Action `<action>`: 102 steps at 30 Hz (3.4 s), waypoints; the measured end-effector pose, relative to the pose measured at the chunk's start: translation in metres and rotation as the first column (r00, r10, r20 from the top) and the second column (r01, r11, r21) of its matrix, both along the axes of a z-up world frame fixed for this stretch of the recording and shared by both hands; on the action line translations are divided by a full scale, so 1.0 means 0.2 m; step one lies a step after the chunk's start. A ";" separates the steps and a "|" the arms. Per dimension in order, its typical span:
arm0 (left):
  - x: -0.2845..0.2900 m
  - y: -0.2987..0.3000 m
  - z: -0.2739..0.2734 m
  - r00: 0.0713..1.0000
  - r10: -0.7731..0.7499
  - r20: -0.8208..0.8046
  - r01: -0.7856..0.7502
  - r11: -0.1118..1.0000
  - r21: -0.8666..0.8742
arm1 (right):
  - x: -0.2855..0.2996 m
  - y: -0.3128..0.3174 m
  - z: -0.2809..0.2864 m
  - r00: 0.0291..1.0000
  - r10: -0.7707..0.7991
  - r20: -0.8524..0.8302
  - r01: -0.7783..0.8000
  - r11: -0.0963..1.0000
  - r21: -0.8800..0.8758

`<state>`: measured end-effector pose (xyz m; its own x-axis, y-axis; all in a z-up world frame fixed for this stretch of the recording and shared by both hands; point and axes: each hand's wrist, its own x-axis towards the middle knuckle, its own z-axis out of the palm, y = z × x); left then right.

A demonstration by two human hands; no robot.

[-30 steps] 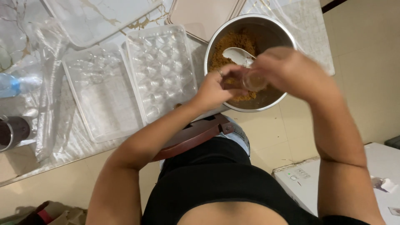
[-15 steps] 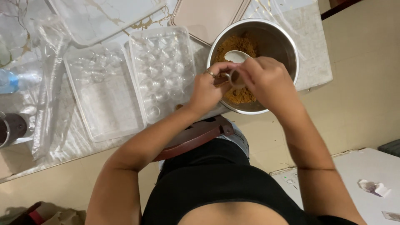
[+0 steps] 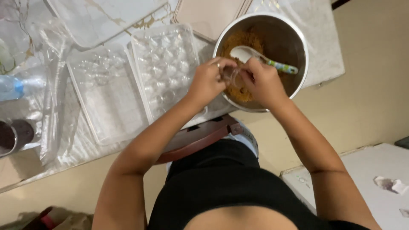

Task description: Scooping a brown mixture into small plastic containers using a spoon and a cup mold.

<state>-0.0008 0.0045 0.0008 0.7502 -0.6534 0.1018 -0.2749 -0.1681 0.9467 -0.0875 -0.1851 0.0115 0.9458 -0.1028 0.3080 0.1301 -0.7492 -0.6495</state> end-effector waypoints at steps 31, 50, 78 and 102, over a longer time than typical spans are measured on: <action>-0.05 0.86 -0.17 0.951 -0.265 0.158 0.156 0.855 0.495 | -0.30 -0.36 -0.35 0.962 -0.166 -0.217 0.273 0.618 0.737; -0.07 0.85 -0.31 0.796 -0.468 0.383 0.061 0.693 0.718 | -0.04 -0.29 -0.34 0.948 -0.137 -0.286 0.098 0.984 -0.148; 0.12 0.88 -0.17 0.860 -0.501 0.098 0.337 0.701 0.628 | -0.42 0.44 1.27 0.803 0.556 -0.217 -0.535 0.509 -0.675; 0.00 1.05 -0.39 0.751 -0.427 0.504 -0.143 0.640 0.755 | -0.08 -0.38 -0.28 0.969 0.090 -0.231 -0.241 0.564 -0.790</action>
<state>-0.0012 0.2145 -0.0776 0.5912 -0.8033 -0.0726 -0.7927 -0.5952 0.1317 -0.1039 -0.2617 -0.0453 0.9592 0.2802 0.0373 0.2682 -0.9439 0.1928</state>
